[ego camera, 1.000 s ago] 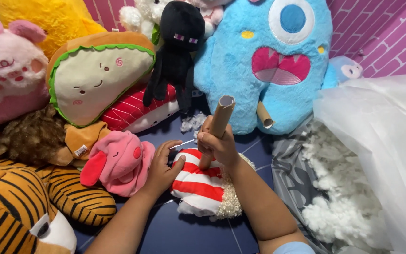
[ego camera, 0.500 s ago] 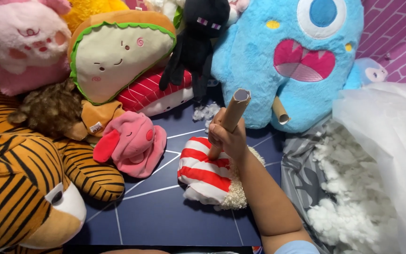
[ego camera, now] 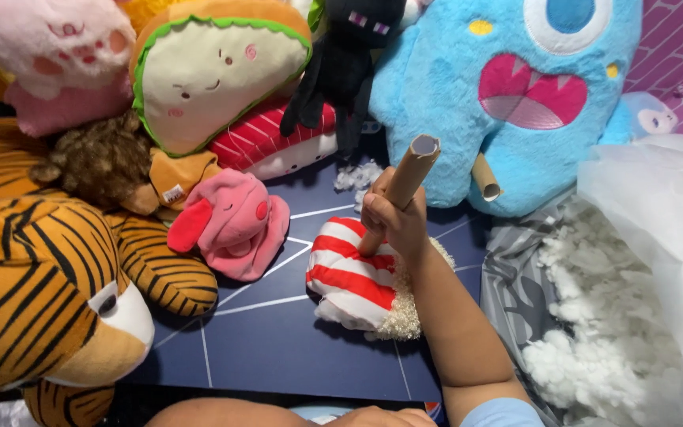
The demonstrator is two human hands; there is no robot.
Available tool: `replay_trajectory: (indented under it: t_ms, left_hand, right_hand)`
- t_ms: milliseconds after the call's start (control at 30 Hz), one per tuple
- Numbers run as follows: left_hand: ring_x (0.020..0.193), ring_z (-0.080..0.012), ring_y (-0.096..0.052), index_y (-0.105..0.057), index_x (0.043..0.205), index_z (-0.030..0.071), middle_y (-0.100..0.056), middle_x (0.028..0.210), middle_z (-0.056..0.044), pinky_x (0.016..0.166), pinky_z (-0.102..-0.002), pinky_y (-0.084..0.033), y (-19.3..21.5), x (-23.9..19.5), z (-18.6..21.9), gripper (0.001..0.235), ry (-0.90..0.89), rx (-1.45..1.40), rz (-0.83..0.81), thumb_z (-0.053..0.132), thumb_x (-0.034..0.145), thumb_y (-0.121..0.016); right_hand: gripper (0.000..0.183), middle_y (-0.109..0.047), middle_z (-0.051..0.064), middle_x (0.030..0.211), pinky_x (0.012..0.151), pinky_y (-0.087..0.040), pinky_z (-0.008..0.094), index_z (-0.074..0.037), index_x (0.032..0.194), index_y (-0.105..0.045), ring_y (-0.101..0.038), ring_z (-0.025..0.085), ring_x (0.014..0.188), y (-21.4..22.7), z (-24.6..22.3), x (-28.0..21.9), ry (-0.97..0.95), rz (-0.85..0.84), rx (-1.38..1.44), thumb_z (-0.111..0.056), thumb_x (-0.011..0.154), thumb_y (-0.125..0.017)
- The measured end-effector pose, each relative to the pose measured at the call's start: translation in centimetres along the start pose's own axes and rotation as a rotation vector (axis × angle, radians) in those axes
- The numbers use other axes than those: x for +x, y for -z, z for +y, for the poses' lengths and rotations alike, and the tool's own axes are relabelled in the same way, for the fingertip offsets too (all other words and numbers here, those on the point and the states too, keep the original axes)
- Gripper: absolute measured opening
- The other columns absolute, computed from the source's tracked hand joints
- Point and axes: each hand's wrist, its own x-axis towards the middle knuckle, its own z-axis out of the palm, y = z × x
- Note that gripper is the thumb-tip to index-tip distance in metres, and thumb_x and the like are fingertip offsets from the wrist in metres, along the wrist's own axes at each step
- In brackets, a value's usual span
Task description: Stuffing a popcorn-themed plush toy with white fiberfill using a cardboard tube as a packing tool.
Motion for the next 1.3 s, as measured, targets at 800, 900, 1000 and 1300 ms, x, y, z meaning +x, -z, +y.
replay_trajectory:
  t_ms: [800,900,1000,1300]
  left_hand:
    - [0.121,-0.0415,-0.063,-0.068,0.131,0.021,-0.071,0.120,-0.022,0.106,-0.052,-0.048,20.7,9.0,15.7,0.043,0.753,0.811,0.592,0.044,0.096,-0.062]
    - [0.118,-0.0396,-0.064,-0.070,0.123,0.019,-0.073,0.113,-0.018,0.106,-0.050,-0.047,21.6,8.7,15.1,0.039,0.736,0.914,0.555,0.045,0.094,-0.063]
    - [0.111,-0.0353,-0.067,-0.072,0.113,0.020,-0.075,0.105,-0.013,0.101,-0.047,-0.050,22.5,7.9,13.6,0.033,0.723,0.972,0.553,0.041,0.088,-0.071]
    - [0.098,-0.0342,-0.070,-0.074,0.105,0.019,-0.072,0.093,-0.017,0.091,-0.047,-0.053,22.8,7.8,13.3,0.022,0.660,0.833,0.682,0.036,0.094,-0.064]
  right_hand:
    - [0.015,-0.038,0.007,0.053,0.031,-0.037,0.031,-0.012,0.087,-0.040,-0.043,0.018,0.036,1.6,-9.1,-0.8,0.275,0.010,0.196,-0.006,0.098,-0.047]
    - [0.027,-0.045,0.008,0.047,0.029,-0.035,0.032,-0.009,0.071,-0.047,-0.039,0.017,0.034,2.8,-3.9,-1.2,0.205,-0.117,0.257,-0.002,0.096,-0.053]
    - [0.019,-0.036,0.001,0.048,0.029,-0.032,0.027,-0.008,0.080,-0.046,-0.037,0.013,0.031,2.2,2.4,-1.0,-0.026,0.042,0.205,-0.003,0.092,-0.059]
    - [0.026,-0.040,0.006,0.045,0.029,-0.035,0.032,-0.013,0.066,-0.040,-0.036,0.017,0.032,2.1,-9.2,-0.4,0.210,-0.086,0.213,-0.006,0.088,-0.053]
